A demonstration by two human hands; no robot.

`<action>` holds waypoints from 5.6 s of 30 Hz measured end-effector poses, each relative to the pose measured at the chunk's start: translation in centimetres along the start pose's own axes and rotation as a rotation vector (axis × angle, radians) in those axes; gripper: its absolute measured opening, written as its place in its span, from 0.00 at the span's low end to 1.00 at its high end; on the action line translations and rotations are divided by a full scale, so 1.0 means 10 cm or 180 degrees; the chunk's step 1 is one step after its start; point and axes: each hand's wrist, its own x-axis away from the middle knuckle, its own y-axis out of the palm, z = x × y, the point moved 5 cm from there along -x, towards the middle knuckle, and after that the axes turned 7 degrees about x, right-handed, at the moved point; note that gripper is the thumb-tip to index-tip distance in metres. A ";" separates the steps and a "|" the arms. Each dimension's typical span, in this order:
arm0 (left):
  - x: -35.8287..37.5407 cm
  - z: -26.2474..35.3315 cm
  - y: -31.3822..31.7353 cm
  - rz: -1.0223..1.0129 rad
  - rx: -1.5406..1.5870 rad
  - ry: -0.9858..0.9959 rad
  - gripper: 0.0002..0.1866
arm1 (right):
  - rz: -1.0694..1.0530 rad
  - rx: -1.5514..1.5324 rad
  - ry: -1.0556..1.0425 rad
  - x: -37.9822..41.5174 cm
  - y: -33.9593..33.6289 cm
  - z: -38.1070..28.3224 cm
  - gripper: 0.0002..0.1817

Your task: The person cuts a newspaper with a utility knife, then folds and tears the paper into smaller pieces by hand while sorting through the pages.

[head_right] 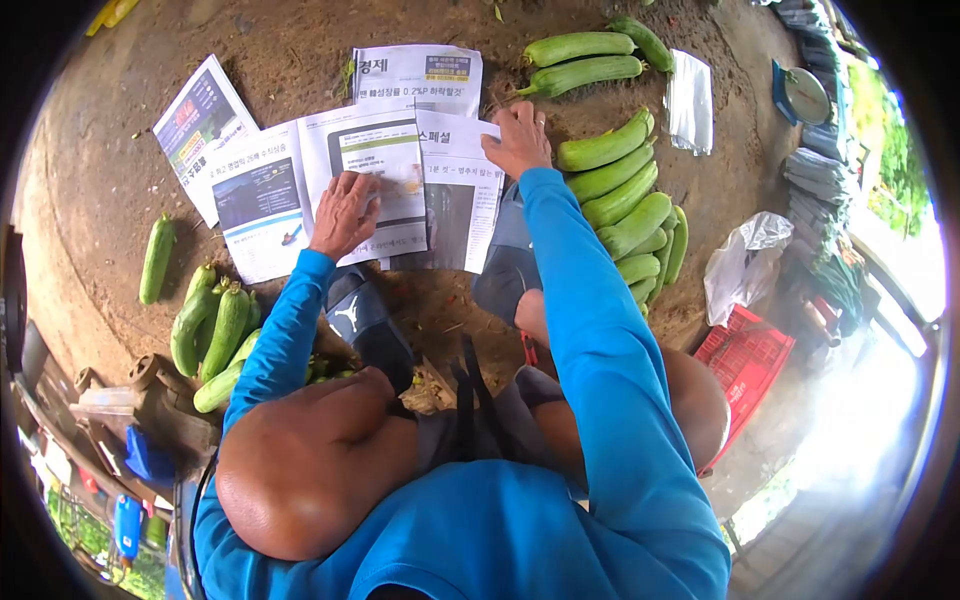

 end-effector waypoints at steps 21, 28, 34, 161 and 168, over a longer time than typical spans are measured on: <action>-0.31 0.83 -0.18 0.0629 0.3252 -0.0712 0.10 | -0.1160 -0.5629 0.0949 0.69 -0.48 -1.16 0.27; -0.10 0.78 -0.31 0.0728 0.3295 -0.0770 0.12 | -0.1040 -0.4953 0.0477 0.68 -0.45 -1.35 0.28; 0.00 0.78 -0.47 0.0893 0.3104 -0.0647 0.14 | -0.0978 -0.4498 0.0373 0.62 -0.52 -1.46 0.26; 0.21 -0.85 -1.55 0.2265 -0.0995 -0.0421 0.19 | 0.0480 -0.3184 0.0960 0.78 -0.83 -0.27 0.13; -0.10 1.36 -0.85 0.0149 0.2109 0.0197 0.18 | -0.0237 -0.4631 0.0272 0.78 -1.29 -1.36 0.11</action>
